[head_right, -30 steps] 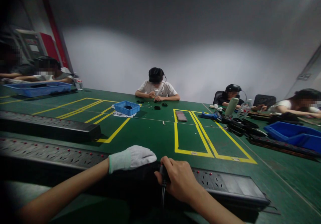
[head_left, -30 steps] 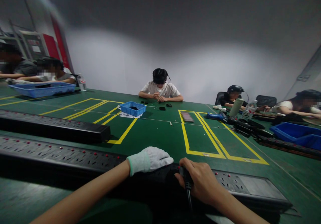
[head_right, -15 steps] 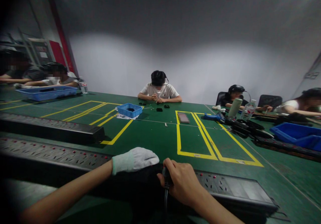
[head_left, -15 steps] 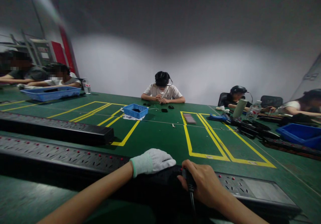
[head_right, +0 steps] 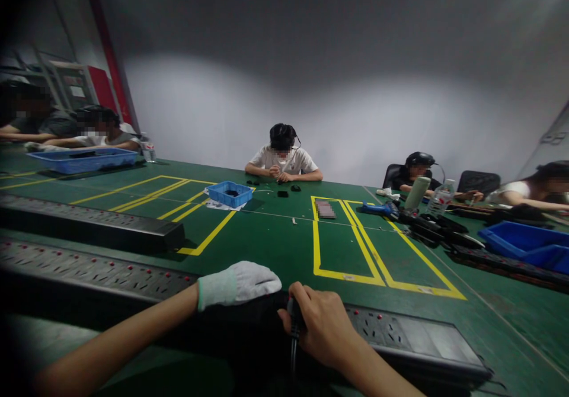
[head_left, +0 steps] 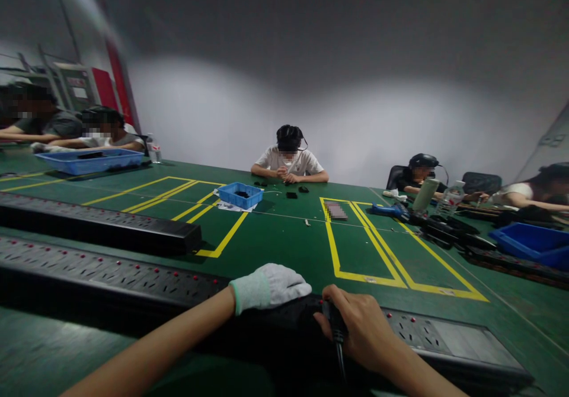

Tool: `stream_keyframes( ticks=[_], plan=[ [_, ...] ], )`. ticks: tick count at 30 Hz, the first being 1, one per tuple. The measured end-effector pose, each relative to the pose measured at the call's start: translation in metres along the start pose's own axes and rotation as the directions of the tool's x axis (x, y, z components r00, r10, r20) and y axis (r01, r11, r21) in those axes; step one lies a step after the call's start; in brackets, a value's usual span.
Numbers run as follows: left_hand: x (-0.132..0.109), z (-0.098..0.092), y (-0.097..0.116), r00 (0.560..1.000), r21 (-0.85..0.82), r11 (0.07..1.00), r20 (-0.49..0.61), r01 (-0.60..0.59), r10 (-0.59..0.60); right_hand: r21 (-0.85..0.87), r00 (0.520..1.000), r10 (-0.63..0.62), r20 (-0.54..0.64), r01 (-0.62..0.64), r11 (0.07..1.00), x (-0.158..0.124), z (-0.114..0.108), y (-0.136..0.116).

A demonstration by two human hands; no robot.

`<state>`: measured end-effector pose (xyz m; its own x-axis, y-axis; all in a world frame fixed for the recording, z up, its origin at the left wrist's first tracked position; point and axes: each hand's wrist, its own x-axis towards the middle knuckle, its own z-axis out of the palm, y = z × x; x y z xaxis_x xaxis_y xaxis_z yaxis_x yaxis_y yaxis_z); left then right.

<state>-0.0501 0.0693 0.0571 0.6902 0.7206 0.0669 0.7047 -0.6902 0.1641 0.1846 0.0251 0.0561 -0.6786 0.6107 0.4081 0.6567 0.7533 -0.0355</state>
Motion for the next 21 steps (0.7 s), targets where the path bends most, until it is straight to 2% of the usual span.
stream_keyframes(
  ticks=[21],
  plan=[
    [-0.0023, -0.0038, 0.0008, 1.0, -0.069, 0.997, 0.002, 0.015, -0.015, 0.045, 0.997, 0.036, 0.062, -0.039, 0.998, 0.0013, -0.0022, 0.0052]
  ],
)
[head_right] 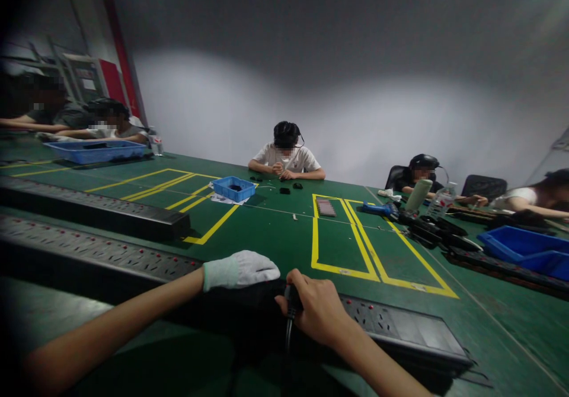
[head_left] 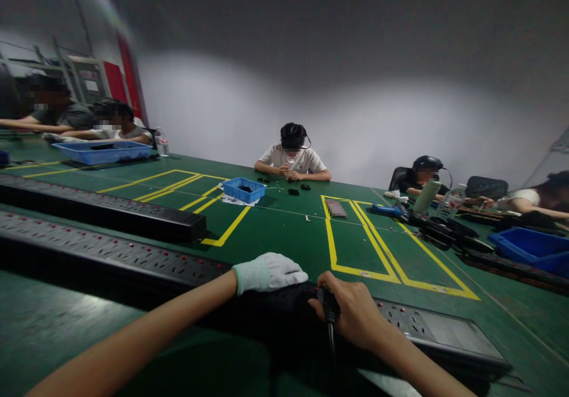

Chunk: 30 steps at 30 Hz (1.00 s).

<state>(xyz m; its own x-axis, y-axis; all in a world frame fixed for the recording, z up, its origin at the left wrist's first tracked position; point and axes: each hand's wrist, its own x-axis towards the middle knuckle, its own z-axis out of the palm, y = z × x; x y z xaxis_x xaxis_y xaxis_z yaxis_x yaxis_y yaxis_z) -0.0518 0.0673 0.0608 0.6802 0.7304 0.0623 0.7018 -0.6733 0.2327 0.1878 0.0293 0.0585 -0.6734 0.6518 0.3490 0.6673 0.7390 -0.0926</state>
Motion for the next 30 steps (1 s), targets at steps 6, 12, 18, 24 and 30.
stream_keyframes(
  ticks=[6, 12, 18, 24, 30],
  plan=[
    [-0.001, 0.0, 0.001, 1.0, -0.055, 0.998, -0.004, -0.013, 0.013, -0.009, 1.0, 0.023, -0.015, -0.023, 1.0, 0.001, -0.004, -0.004],
    [0.0, 0.002, -0.001, 1.0, -0.059, 0.998, -0.001, -0.013, 0.013, -0.004, 0.999, 0.023, -0.035, -0.023, 1.0, 0.0, -0.005, -0.006],
    [0.0, 0.003, -0.005, 0.998, -0.021, 0.999, 0.038, -0.045, 0.045, 0.041, 0.996, 0.038, -0.077, -0.035, 0.999, -0.001, -0.004, -0.006],
    [0.001, 0.003, -0.006, 0.997, 0.011, 0.998, 0.04, -0.063, 0.062, 0.078, 0.975, 0.109, -0.193, -0.096, 0.992, -0.004, -0.005, -0.006],
    [0.001, 0.007, -0.009, 0.999, 0.004, 0.999, 0.02, -0.044, 0.044, 0.153, 0.925, 0.25, -0.287, -0.214, 0.965, 0.004, -0.015, 0.005]
  ],
)
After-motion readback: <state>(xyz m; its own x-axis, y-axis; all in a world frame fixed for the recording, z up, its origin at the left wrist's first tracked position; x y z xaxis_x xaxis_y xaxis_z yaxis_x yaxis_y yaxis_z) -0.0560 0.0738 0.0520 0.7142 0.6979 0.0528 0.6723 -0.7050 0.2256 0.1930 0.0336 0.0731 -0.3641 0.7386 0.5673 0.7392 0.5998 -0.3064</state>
